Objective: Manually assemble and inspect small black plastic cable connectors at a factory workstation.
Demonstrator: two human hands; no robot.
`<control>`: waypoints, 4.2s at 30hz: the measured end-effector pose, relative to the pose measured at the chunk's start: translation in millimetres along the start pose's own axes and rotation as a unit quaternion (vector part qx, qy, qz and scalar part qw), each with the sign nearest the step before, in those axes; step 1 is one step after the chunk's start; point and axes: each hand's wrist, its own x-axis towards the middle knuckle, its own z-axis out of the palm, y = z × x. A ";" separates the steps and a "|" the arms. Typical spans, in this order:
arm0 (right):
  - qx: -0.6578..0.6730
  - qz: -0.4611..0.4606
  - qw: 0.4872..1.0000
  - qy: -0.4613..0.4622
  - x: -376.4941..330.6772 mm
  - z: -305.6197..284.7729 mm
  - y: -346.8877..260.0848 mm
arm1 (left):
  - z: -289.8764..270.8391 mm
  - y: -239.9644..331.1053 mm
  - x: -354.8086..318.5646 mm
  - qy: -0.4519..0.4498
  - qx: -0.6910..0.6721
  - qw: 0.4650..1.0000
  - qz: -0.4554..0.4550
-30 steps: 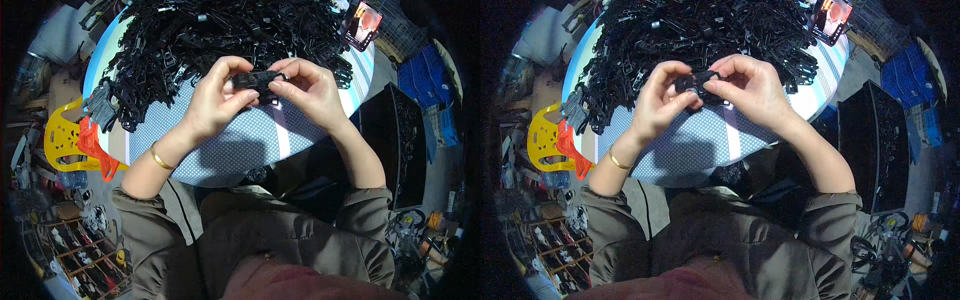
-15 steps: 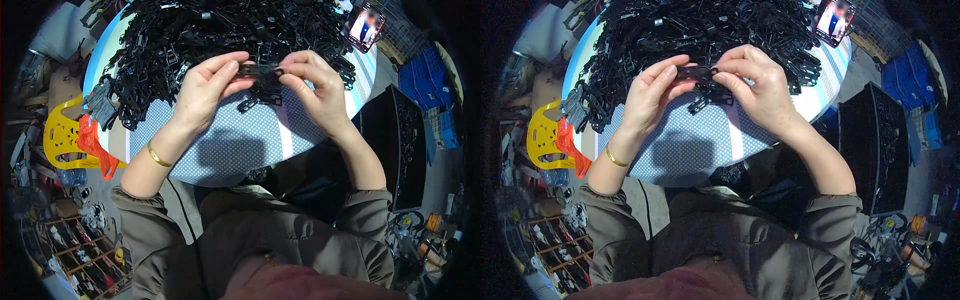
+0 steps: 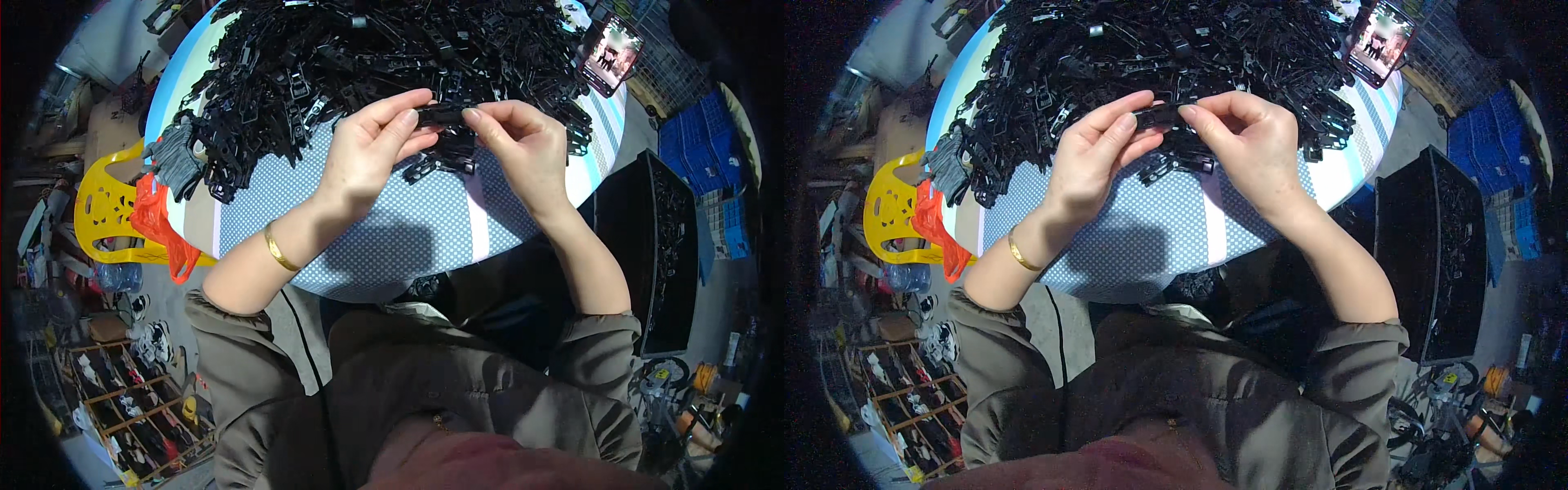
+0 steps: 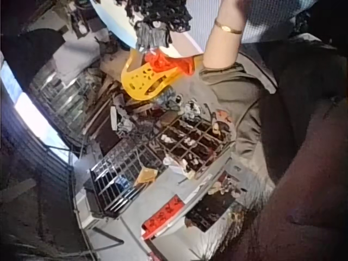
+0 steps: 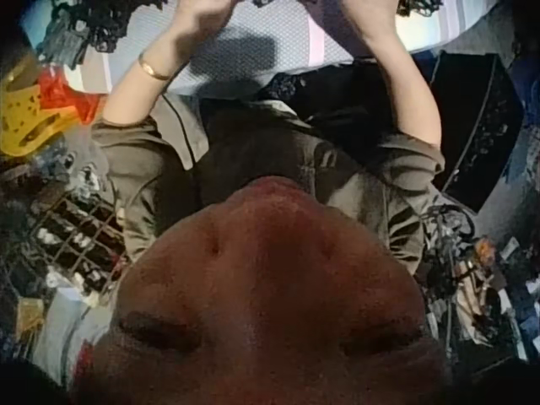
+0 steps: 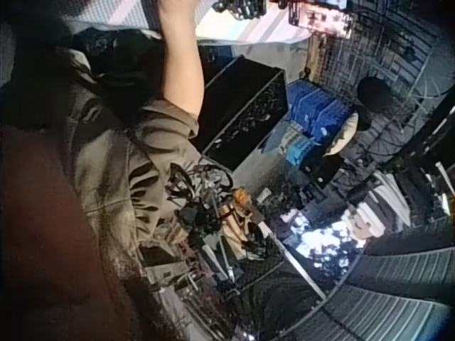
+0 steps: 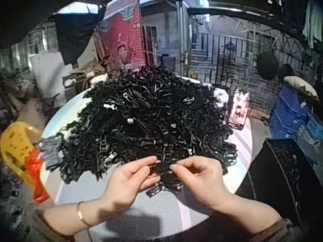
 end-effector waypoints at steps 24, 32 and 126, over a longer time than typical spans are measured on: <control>-0.151 -0.032 0.965 -0.211 33.1 -23.4 -14.3 | 0.9 2.2 -10.1 -0.149 0.048 0.985 -0.080; -0.457 -0.309 0.830 -0.077 67.0 42.9 -2.9 | 9.6 -0.9 -8.3 -0.304 0.197 0.924 -0.122; -0.082 0.005 0.966 -0.244 -12.5 -27.2 2.2 | -51.8 16.1 32.6 0.047 0.633 0.720 0.279</control>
